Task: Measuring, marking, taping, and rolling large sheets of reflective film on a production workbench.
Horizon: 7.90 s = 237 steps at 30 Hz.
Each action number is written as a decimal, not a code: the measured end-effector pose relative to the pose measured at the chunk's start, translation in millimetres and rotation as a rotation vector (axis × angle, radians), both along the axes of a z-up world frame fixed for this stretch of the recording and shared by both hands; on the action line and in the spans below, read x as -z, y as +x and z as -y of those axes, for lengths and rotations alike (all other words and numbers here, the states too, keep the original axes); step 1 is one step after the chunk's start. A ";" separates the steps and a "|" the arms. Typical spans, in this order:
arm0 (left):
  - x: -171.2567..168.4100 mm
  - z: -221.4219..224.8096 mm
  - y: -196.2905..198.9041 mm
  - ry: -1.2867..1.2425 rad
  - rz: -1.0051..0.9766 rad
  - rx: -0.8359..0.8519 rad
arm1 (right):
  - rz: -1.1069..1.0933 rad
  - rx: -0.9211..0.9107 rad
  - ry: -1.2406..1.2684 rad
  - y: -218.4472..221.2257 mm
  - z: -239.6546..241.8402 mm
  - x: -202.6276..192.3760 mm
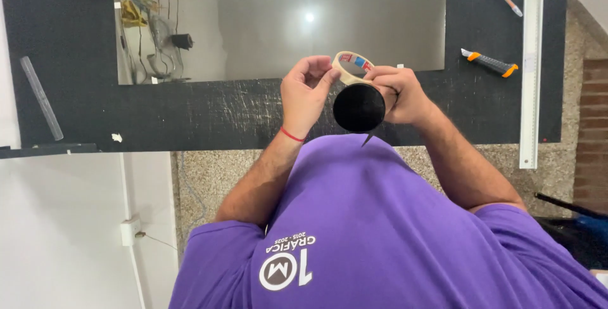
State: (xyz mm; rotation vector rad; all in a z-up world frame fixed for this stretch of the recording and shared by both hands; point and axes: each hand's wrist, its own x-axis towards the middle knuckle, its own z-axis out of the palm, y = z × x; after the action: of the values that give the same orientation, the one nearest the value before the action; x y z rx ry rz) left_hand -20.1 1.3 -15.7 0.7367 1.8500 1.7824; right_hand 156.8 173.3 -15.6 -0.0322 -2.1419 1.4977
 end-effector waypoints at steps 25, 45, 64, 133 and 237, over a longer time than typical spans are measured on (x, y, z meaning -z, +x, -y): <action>48.9 -21.4 10.5 -0.136 -0.266 0.027 | 0.410 0.159 0.342 2.4 -6.6 21.1; 3.1 17.7 25.7 -0.289 -0.013 -0.047 | 0.298 -0.022 0.298 23.3 -2.6 6.9; 5.6 17.0 12.6 -0.266 -0.514 0.070 | 0.172 0.028 0.695 26.3 1.6 10.3; -8.2 -70.1 11.3 0.045 -0.270 0.208 | 0.458 -0.089 -0.729 -24.8 -28.9 -32.7; 1.9 76.5 84.7 0.621 0.526 -0.126 | 0.686 0.460 0.764 131.7 -440.5 274.4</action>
State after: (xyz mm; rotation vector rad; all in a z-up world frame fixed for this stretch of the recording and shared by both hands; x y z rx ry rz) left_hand 64.6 -75.3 -17.6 0.2948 1.0222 2.3794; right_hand 288.5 613.8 -290.0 -0.7980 -2.8331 0.3588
